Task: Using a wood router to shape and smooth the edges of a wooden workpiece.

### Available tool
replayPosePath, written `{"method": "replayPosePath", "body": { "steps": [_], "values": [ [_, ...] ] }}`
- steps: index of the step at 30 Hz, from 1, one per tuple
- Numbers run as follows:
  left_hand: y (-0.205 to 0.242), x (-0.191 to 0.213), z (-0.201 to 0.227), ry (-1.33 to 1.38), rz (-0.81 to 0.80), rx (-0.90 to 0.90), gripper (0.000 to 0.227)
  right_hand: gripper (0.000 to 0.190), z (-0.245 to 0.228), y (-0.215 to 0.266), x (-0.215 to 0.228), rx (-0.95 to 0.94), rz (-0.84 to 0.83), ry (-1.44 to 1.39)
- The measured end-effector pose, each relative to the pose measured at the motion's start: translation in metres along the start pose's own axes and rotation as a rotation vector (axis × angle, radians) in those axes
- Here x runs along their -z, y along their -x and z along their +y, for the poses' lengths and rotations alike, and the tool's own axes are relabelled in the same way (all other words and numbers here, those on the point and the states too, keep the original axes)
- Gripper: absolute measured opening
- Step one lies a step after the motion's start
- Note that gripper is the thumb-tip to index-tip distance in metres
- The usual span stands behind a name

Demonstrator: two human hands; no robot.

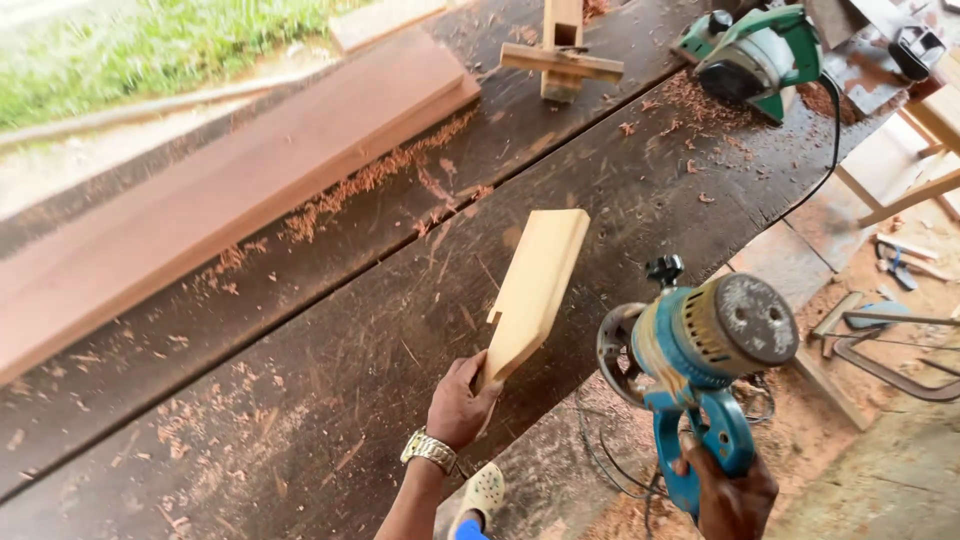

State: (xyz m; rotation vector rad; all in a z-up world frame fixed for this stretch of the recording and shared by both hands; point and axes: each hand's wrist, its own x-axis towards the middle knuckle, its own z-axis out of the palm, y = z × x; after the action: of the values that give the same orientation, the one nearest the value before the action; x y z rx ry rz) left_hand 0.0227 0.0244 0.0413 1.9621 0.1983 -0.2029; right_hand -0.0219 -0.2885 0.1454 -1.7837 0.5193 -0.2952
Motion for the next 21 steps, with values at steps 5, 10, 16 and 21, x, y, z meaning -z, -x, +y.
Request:
{"method": "replayPosePath", "body": {
  "steps": [5,10,16,21],
  "values": [
    [0.009,-0.003,-0.017,0.283,-0.108,0.082,0.047,0.035,-0.004,0.002,0.013,-0.064,0.006,0.024],
    [0.028,-0.032,-0.036,0.327,-0.131,0.088,0.026,0.037,0.009,0.015,0.042,-0.088,-0.060,0.062],
    [0.036,-0.019,0.018,-0.157,-0.182,0.100,0.034,0.039,0.017,0.044,0.078,-0.136,-0.064,0.119],
    [0.021,0.014,0.037,-0.559,-0.149,-0.031,0.020,0.036,-0.004,0.063,0.085,-0.180,0.011,0.154]
  ]
}}
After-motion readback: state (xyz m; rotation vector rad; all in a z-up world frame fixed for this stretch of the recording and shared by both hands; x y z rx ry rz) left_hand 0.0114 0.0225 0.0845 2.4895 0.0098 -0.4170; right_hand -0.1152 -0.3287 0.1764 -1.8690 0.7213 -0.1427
